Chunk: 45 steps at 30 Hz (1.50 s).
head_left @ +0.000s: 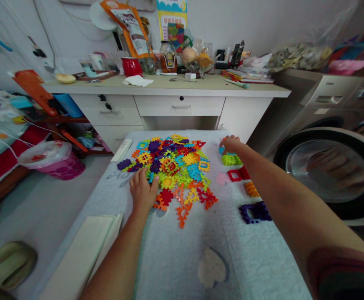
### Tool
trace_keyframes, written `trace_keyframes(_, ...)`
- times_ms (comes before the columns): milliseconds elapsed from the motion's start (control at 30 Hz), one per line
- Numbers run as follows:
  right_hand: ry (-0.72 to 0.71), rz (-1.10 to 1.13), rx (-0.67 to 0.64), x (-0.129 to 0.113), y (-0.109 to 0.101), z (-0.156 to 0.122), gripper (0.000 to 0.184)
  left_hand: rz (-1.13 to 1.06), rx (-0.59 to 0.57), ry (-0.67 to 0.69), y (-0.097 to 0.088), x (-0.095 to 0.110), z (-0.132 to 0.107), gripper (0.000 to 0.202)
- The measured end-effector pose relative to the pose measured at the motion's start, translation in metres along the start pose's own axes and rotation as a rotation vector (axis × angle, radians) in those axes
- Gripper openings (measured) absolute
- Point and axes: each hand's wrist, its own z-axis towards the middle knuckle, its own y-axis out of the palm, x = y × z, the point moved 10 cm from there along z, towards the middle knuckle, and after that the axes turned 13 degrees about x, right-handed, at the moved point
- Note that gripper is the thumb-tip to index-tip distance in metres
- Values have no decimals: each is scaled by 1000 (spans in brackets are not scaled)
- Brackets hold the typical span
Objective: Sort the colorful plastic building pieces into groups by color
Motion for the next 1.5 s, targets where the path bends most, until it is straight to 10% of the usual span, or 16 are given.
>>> trace_keyframes(1200,-25,1,-23,-3,3,0,60,7,-14,-6,-2,2,1,52)
trace_keyframes(1500,-69,25,24,-2,-27,-25,47,-1,-20,-11,-1,1,1,52)
